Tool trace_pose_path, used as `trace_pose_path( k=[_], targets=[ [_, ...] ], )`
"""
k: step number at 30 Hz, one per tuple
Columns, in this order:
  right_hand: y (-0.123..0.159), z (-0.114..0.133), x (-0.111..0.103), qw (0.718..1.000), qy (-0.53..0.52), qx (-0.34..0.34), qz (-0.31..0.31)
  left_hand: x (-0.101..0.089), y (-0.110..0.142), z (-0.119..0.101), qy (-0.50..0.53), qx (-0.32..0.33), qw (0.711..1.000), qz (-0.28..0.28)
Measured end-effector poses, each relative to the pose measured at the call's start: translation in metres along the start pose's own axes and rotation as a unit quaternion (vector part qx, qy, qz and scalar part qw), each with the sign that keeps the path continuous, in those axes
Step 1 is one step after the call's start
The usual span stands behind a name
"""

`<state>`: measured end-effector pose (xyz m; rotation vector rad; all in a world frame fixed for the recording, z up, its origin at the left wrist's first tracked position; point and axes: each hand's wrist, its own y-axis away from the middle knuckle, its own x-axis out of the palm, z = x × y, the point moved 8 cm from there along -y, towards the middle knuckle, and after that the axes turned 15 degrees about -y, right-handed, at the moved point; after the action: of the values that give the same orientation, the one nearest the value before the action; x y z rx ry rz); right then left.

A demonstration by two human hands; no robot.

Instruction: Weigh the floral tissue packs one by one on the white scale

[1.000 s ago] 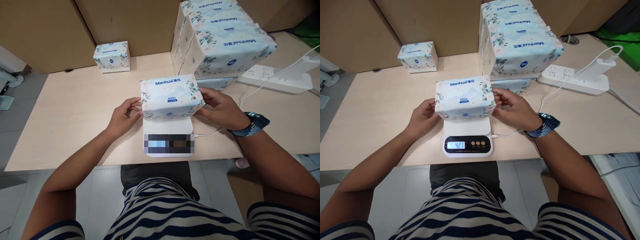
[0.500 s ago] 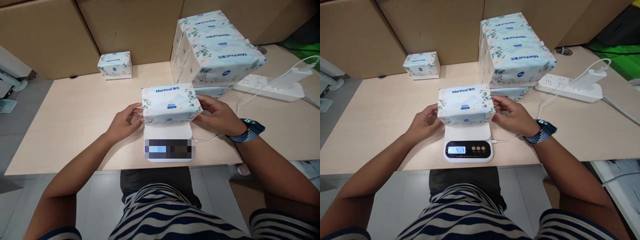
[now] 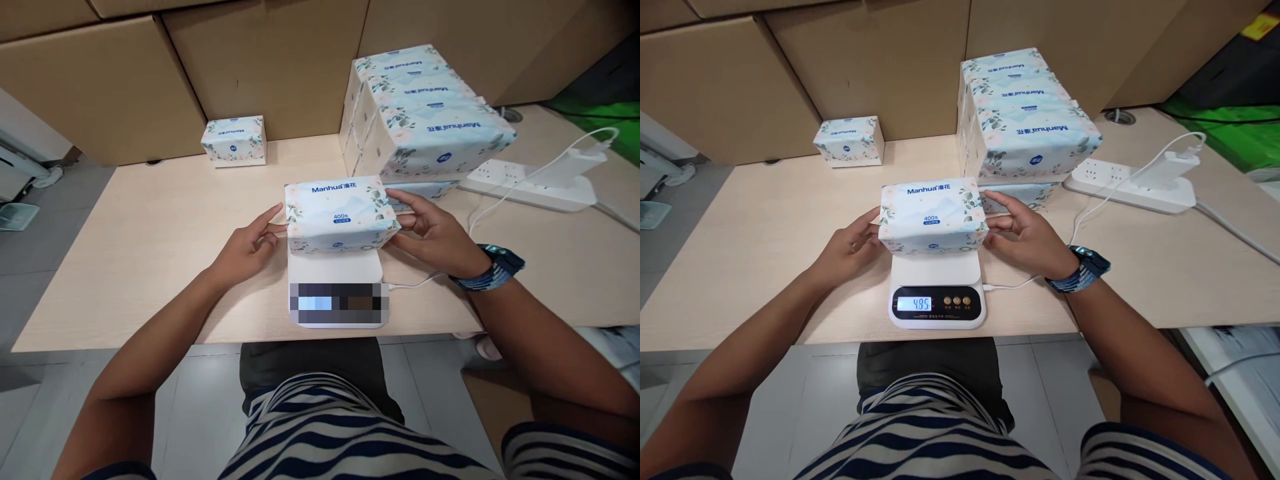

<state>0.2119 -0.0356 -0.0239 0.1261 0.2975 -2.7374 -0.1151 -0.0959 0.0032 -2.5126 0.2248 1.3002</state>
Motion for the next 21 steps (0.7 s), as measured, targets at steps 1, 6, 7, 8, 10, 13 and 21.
trace_pose_path(
  k=[1,6,7,8,10,13,21],
  targets=[
    [0.0002,-0.0007,0.0002,1.000,-0.003,0.002,-0.001,0.0007,0.0003,0.0011,0.005,0.002,1.000,0.002],
    [0.0013,0.0011,0.0026,1.000,-0.019,0.006,0.009,0.0027,0.0008,0.0047,0.026,0.018,1.000,0.002],
    [0.0016,0.0020,0.0034,1.000,-0.021,0.007,0.013,0.0029,0.0009,0.0050,0.030,0.020,0.999,0.002],
    [0.0019,0.0029,0.0041,1.000,-0.023,0.008,0.017,0.0030,0.0010,0.0052,0.032,0.021,0.999,0.001],
    [0.0027,0.0045,0.0051,0.999,-0.024,0.007,0.022,0.0034,0.0011,0.0054,0.030,0.021,0.999,0.001],
    [0.0038,0.0061,0.0049,1.000,-0.014,-0.003,0.020,0.0032,0.0016,0.0038,0.029,0.022,0.999,0.004],
    [0.0043,0.0065,0.0053,0.999,0.003,-0.032,0.023,0.0031,0.0037,0.0002,0.038,0.009,0.999,0.015]
  ],
)
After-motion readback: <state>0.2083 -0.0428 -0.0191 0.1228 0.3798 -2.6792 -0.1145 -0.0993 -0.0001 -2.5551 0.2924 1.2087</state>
